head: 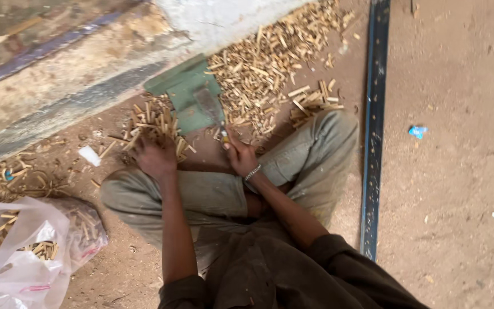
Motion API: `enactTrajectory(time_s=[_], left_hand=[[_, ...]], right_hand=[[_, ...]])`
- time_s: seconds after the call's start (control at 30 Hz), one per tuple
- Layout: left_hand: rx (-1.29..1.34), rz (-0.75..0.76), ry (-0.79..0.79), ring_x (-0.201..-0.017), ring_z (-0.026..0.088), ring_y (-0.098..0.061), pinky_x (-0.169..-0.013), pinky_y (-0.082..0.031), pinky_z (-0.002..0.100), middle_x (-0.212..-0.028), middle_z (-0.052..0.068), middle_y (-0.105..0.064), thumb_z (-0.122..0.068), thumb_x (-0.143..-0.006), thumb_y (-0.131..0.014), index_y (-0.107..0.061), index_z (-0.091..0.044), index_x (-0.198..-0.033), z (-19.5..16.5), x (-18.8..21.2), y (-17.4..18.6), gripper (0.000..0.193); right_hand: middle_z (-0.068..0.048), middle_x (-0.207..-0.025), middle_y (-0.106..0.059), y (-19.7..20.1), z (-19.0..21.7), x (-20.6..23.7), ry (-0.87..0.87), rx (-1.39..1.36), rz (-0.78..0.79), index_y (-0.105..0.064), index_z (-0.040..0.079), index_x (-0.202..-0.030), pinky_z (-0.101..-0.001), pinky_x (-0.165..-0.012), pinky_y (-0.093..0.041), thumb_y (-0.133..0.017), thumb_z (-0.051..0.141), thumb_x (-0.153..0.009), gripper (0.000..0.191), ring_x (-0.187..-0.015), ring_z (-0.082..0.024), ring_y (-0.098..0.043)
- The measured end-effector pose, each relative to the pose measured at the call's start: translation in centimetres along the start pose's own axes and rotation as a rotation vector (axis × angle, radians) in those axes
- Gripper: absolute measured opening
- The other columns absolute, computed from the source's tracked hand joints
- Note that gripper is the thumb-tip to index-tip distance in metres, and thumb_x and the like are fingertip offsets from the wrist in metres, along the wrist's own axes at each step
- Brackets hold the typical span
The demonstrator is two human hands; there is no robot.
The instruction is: The person sits on the floor and shapes small wooden sticks one at a time, holding each piece against a green metal fixture on the ground and cutting or trimming it with a small hand tool. Shaped pieces and shavings accumulate on the floor beside a plastic bag of raw sticks.
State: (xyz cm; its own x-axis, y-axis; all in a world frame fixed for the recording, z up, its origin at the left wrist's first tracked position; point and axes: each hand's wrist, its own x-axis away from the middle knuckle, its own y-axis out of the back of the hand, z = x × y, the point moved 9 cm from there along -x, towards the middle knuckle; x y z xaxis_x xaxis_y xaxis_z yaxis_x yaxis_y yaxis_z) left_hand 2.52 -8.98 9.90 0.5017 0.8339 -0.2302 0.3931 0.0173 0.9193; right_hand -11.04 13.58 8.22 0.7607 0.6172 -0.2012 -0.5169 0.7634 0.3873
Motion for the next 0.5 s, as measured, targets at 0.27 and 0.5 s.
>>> enactTrajectory(time_s=[0.27, 0.5], left_hand=[[0.643, 0.147, -0.557, -0.113, 0.032, -0.068, -0.097, -0.057, 0.044, -0.117, 0.013, -0.073, -0.004, -0.083, -0.069, -0.076, -0.012, -0.117, -23.3, 2.2, -5.1, 0.035], [0.114, 0.423, -1.212, -0.117, 0.026, -0.067, -0.088, -0.061, 0.041, -0.119, 0.011, -0.075, 0.002, -0.077, -0.074, -0.078, -0.007, -0.106, -38.7, 9.4, -12.1, 0.030]], right_hand=[[-0.015, -0.110, -0.068, 0.3, 1.6, -0.8, 0.102, 0.266, -0.051, -0.031, 0.027, -0.165, -0.0392, -0.079, -0.054, -0.059, 0.027, -0.107, 0.064, -0.090, -0.030, -0.070], [-0.001, -0.101, -0.057, 0.2, 0.9, -1.3, -0.199, -0.250, 0.118, -0.029, 0.027, -0.166, -0.0290, -0.067, -0.043, -0.053, 0.016, -0.107, 0.065, -0.078, -0.014, -0.050]])
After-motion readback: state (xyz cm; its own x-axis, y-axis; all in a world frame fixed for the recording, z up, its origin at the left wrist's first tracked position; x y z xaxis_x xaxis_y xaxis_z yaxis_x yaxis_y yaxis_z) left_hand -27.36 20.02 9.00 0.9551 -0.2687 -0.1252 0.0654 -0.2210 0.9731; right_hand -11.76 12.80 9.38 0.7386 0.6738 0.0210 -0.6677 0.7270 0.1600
